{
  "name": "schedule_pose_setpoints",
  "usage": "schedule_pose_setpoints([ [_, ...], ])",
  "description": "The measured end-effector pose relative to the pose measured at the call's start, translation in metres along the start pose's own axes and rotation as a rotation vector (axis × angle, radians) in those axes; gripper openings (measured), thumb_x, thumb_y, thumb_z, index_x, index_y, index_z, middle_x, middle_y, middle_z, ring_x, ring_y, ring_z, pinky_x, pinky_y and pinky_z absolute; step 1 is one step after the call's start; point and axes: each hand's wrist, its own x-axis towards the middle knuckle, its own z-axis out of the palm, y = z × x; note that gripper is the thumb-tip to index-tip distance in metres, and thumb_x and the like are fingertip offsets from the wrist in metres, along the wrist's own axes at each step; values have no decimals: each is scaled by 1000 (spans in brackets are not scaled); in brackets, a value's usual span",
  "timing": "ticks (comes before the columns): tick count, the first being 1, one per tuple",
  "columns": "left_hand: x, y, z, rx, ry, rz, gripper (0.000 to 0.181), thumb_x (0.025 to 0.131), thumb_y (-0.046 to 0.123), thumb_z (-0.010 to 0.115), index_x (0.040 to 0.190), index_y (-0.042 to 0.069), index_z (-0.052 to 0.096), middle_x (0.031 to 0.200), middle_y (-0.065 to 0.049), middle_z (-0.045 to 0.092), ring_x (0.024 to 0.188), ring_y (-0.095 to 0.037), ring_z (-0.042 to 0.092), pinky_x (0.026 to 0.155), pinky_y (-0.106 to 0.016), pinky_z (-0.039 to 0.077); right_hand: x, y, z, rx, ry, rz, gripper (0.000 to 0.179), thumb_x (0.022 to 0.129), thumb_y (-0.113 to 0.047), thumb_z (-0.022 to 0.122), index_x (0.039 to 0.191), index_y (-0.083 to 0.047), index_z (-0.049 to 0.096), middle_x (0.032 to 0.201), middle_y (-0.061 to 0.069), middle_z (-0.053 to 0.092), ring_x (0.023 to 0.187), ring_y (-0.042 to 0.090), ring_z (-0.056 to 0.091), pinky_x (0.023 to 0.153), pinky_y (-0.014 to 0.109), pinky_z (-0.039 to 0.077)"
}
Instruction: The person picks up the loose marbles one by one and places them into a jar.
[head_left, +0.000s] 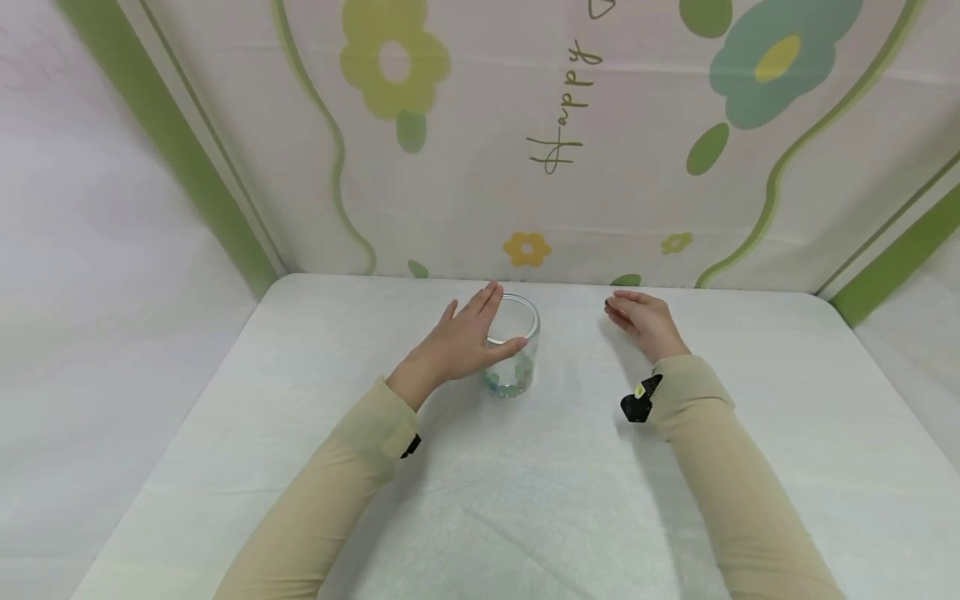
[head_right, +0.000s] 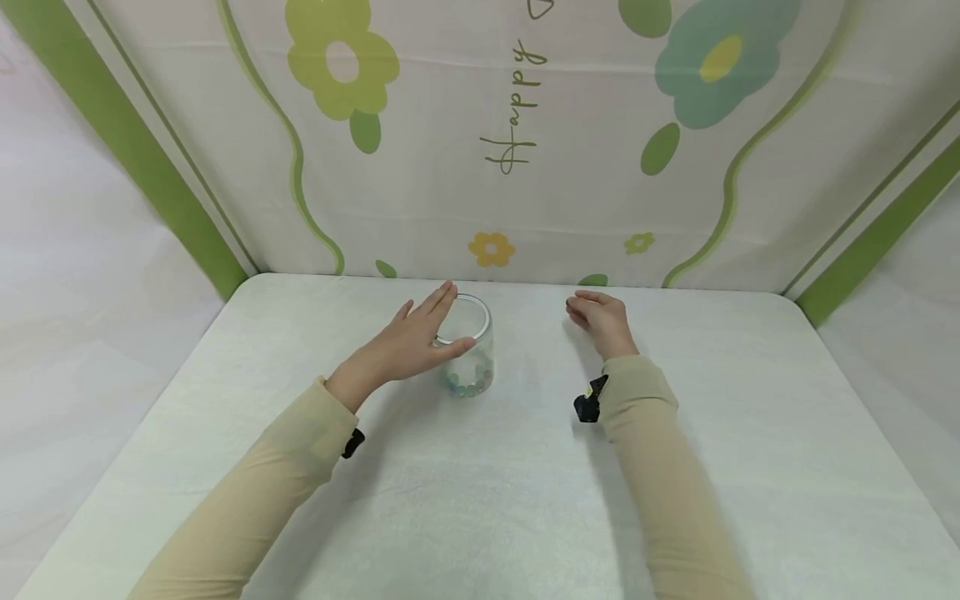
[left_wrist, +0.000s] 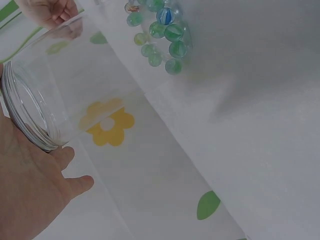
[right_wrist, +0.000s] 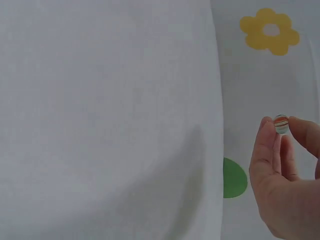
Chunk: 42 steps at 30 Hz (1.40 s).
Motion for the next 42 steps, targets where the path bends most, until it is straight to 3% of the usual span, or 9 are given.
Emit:
schedule_pose_setpoints([
  [10, 1, -1, 1, 2, 3, 6, 90, 93, 63, 40, 155, 10, 2, 163, -2, -1, 151, -17, 6, 121, -53, 4, -13, -18, 8, 23, -106, -37, 15, 96, -11, 54, 110, -11, 51, 106, -3, 53, 92, 3, 60, 88, 12, 50],
  [17, 3, -2, 2, 11, 9, 5, 90, 93, 64, 40, 155, 10, 2, 163, -2, 0, 151, -17, 7, 121, -53, 5, -22, -26, 24, 80, -184, -48, 17, 95, -9, 55, 111, -11, 52, 99, -3, 60, 92, 6, 61, 86, 13, 51],
  [33, 5, -3, 2, 30, 3, -7, 92, 92, 65, 39, 155, 9, 3, 163, -3, 0, 151, -18, 7, 121, -54, 6, -37, -29, 67, -54, -266, -78, 12, 97, -8, 51, 108, -11, 53, 90, -6, 63, 83, 4, 66, 79, 13, 53],
  [42, 6, -3, 3, 15, 4, -2, 92, 92, 66, 39, 155, 9, 2, 163, -3, 1, 151, -18, 7, 121, -54, 4, -45, -27, 80, -118, -324, -118, 16, 97, -6, 50, 114, -7, 52, 89, -7, 64, 84, 2, 65, 79, 13, 53],
])
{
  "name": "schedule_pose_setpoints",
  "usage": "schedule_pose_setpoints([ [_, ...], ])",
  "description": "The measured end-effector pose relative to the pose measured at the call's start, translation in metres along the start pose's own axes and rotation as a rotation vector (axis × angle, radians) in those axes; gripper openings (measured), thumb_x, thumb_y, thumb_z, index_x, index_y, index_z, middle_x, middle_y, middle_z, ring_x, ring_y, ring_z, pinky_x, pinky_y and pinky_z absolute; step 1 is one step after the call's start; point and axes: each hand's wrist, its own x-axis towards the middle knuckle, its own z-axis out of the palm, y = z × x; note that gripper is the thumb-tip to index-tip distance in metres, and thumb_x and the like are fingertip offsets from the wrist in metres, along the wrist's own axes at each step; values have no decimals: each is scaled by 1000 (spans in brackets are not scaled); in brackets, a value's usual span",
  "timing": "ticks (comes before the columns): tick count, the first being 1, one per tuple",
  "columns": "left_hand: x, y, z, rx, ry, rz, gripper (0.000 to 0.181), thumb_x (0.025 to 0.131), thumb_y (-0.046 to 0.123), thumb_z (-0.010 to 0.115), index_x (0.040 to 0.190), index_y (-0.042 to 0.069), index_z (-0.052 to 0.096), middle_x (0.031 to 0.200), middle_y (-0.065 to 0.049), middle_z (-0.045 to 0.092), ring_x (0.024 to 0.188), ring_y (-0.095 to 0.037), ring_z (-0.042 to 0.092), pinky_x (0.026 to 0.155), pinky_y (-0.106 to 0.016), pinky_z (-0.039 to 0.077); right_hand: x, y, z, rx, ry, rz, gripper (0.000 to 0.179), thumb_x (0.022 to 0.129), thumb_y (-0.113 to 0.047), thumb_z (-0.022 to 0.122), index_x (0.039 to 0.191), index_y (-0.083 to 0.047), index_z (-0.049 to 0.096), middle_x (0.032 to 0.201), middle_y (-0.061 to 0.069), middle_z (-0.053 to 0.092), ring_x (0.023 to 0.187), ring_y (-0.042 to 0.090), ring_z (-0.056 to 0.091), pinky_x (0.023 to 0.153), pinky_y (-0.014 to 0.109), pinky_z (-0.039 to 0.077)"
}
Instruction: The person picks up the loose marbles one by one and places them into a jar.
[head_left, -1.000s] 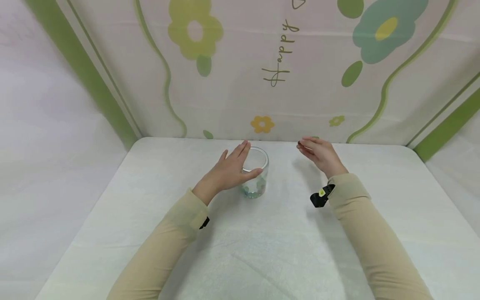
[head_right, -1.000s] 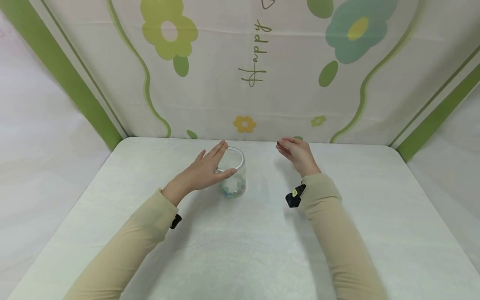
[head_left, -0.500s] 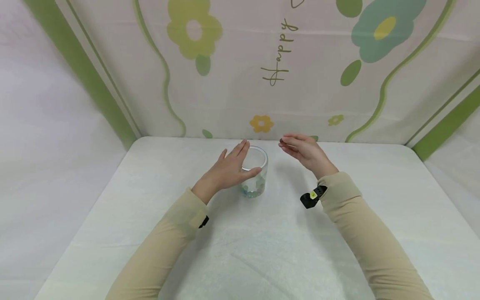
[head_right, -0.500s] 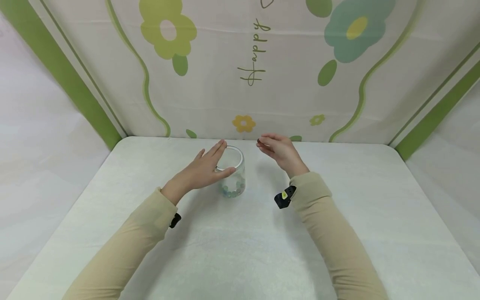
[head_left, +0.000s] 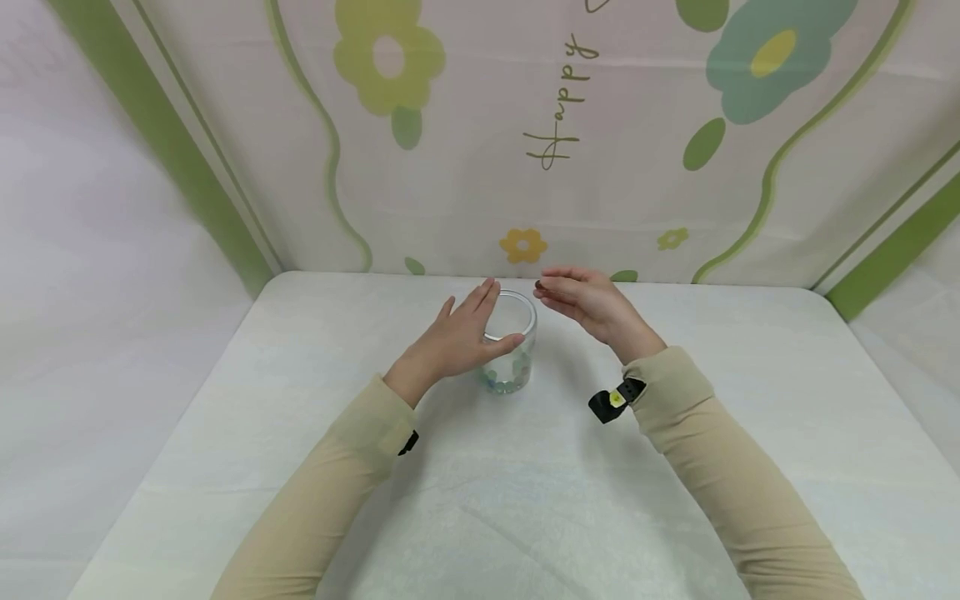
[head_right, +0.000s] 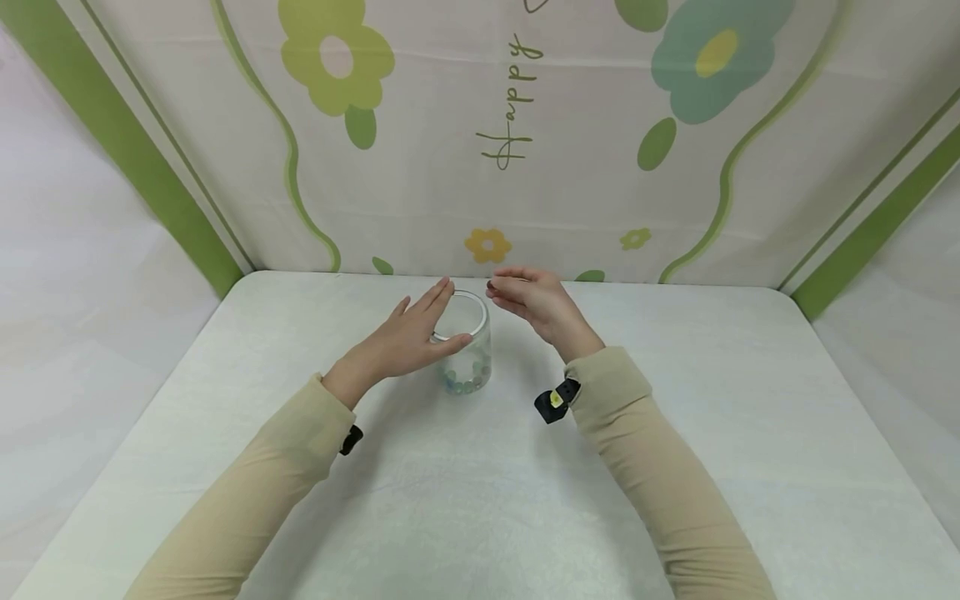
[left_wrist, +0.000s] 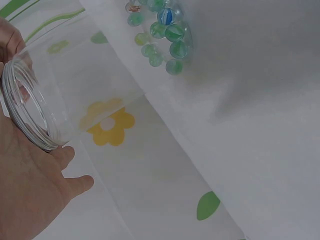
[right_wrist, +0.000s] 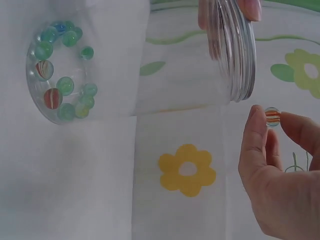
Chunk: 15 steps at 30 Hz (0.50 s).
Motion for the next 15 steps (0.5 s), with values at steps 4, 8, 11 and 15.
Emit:
schedule_pose_setpoints([
  [4, 0, 1, 0, 5, 0, 0, 92, 92, 66, 39, 155, 9, 2, 163, -3, 0, 151, -18, 7, 121, -54, 5, -2, 0, 2, -25, -15, -8, 17, 97, -5, 50, 114, -7, 52, 88, -8, 64, 84, 1, 65, 80, 13, 54],
  [8, 0, 2, 0, -2, 0, 1, 92, 92, 66, 39, 155, 9, 2, 163, -2, 0, 151, -18, 7, 121, -53, 4, -3, -1, 3, -49, -19, -7, 19, 97, -5, 51, 115, -5, 52, 89, -8, 64, 84, 1, 66, 80, 13, 54],
  [11, 0, 2, 0, -7, 1, 3, 92, 92, 66, 39, 155, 9, 2, 163, -2, -1, 151, -17, 7, 121, -53, 4, -4, -1, 5, -80, -20, -8, 26, 96, -6, 53, 122, -1, 51, 90, -8, 64, 85, 1, 66, 81, 14, 54],
  [15, 0, 2, 0, -7, 0, 4, 92, 92, 66, 39, 155, 9, 2, 163, -2, -1, 151, -17, 6, 121, -53, 4, -5, 0, 7, -138, -24, -16, 33, 95, -8, 55, 126, 1, 49, 90, -9, 64, 85, 0, 66, 86, 17, 54],
])
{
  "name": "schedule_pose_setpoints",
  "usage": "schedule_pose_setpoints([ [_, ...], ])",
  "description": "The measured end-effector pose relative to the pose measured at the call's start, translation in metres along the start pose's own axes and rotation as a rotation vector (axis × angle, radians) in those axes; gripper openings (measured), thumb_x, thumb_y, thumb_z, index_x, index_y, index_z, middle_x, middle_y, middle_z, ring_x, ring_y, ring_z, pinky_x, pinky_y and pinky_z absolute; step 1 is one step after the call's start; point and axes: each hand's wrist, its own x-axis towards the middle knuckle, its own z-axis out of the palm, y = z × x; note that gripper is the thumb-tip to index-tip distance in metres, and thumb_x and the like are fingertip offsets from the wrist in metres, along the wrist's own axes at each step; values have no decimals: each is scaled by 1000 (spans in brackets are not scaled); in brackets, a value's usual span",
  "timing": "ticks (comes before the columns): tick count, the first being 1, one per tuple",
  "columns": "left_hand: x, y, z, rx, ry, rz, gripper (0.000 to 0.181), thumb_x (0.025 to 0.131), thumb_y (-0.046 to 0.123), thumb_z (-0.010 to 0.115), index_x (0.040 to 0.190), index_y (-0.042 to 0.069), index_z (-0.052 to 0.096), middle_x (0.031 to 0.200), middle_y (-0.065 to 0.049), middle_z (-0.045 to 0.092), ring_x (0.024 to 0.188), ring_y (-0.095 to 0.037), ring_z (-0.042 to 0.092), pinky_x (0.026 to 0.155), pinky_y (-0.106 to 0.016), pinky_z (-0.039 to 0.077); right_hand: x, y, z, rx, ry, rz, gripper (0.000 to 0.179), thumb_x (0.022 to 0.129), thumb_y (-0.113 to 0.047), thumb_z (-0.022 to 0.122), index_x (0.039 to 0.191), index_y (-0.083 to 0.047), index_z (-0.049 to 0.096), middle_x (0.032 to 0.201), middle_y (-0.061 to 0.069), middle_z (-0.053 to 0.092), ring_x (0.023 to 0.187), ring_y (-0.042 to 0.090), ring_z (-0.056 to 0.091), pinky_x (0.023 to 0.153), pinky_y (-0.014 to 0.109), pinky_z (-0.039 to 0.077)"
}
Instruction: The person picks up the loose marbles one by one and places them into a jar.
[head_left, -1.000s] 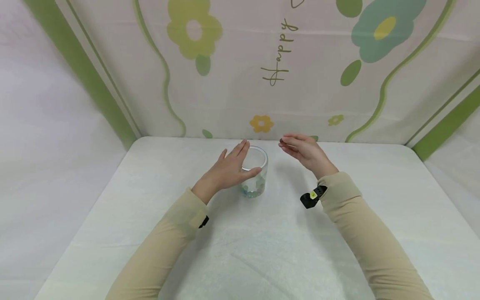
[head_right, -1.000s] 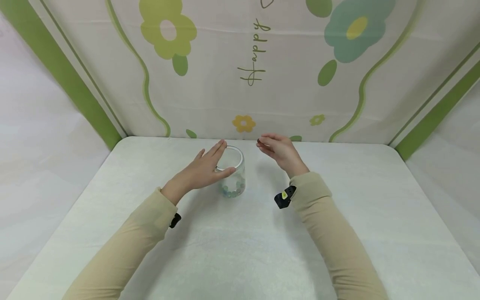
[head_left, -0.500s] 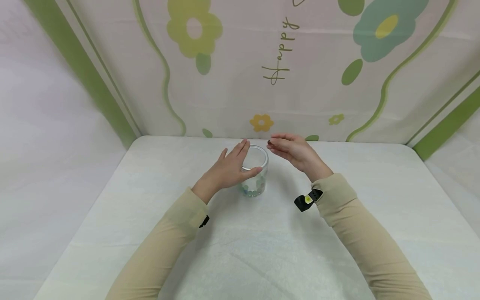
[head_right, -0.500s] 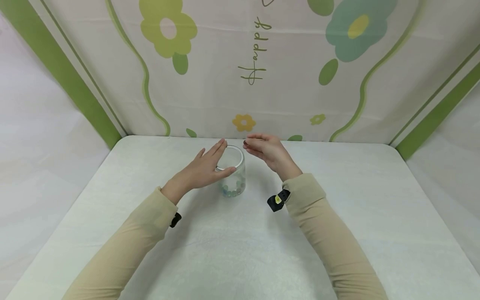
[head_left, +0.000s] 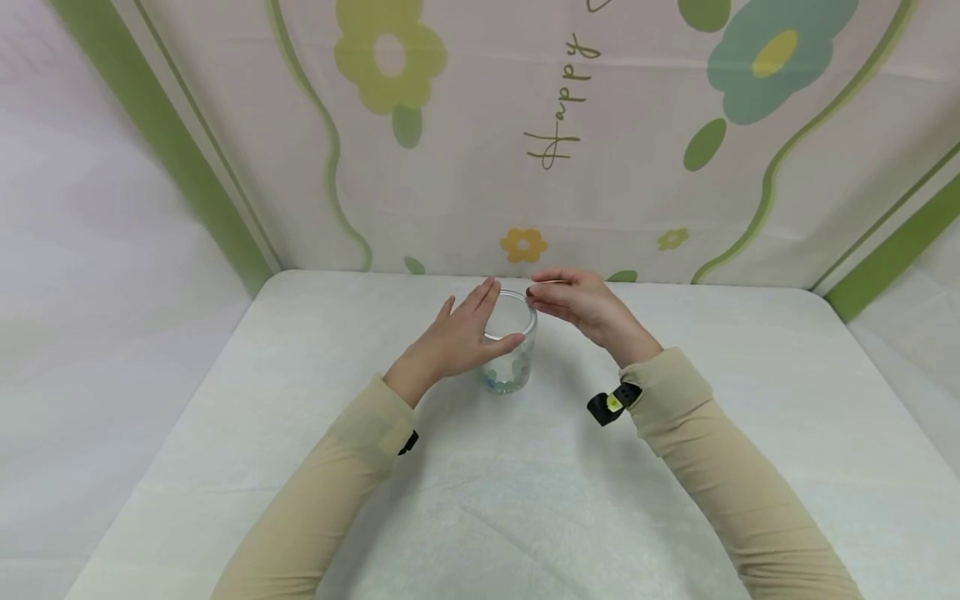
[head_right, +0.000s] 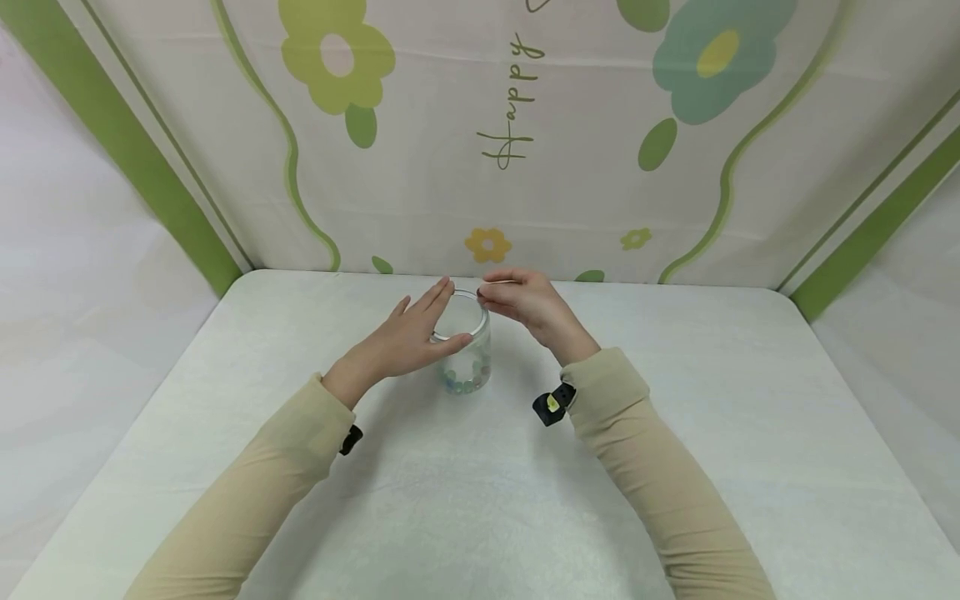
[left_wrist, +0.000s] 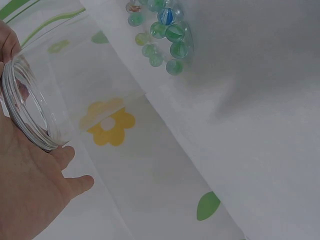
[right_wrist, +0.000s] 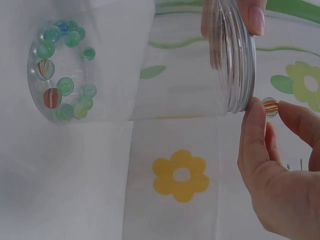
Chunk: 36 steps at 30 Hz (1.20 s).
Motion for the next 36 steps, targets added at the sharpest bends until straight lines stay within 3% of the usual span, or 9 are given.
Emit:
schedule_pose_setpoints([
  [7, 0, 0, 0, -3, -1, 1, 92, 92, 66, 39, 155, 10, 2, 164, -3, 0, 151, -17, 6, 121, -53, 4, -2, -1, 1, -67, -9, -12, 31, 96, -10, 55, 124, 1, 50, 91, -10, 63, 85, -1, 65, 94, 23, 52],
  [17, -1, -1, 1, -5, 2, -2, 92, 92, 66, 39, 155, 10, 2, 163, -2, 0, 151, -17, 6, 121, -54, 5, -1, 0, 3, -82, -3, -14, 28, 95, -11, 57, 121, -1, 52, 92, -9, 61, 86, 0, 65, 104, 33, 46],
  [22, -1, -1, 1, -9, 2, -7, 92, 92, 66, 40, 155, 11, 3, 163, -1, 0, 151, -16, 6, 121, -53, 4, -1, 1, 3, -78, 3, -13, 28, 95, -10, 56, 122, -1, 52, 92, -10, 61, 86, 0, 64, 100, 28, 49],
  [29, -1, 0, -1, -6, -11, 0, 91, 92, 66, 39, 155, 10, 2, 163, -2, -1, 151, -17, 6, 121, -54, 4, -1, 1, 3, -68, 10, -14, 28, 96, -9, 55, 123, 0, 52, 90, -10, 61, 86, -1, 64, 103, 32, 47],
  [36, -1, 0, -3, -9, -18, -9, 91, 92, 65, 40, 155, 10, 3, 163, -2, 1, 151, -17, 6, 121, -54, 4, -1, 2, 3, -53, 3, -31, 26, 96, -8, 54, 120, -1, 52, 91, -10, 62, 86, -1, 64, 88, 17, 53],
])
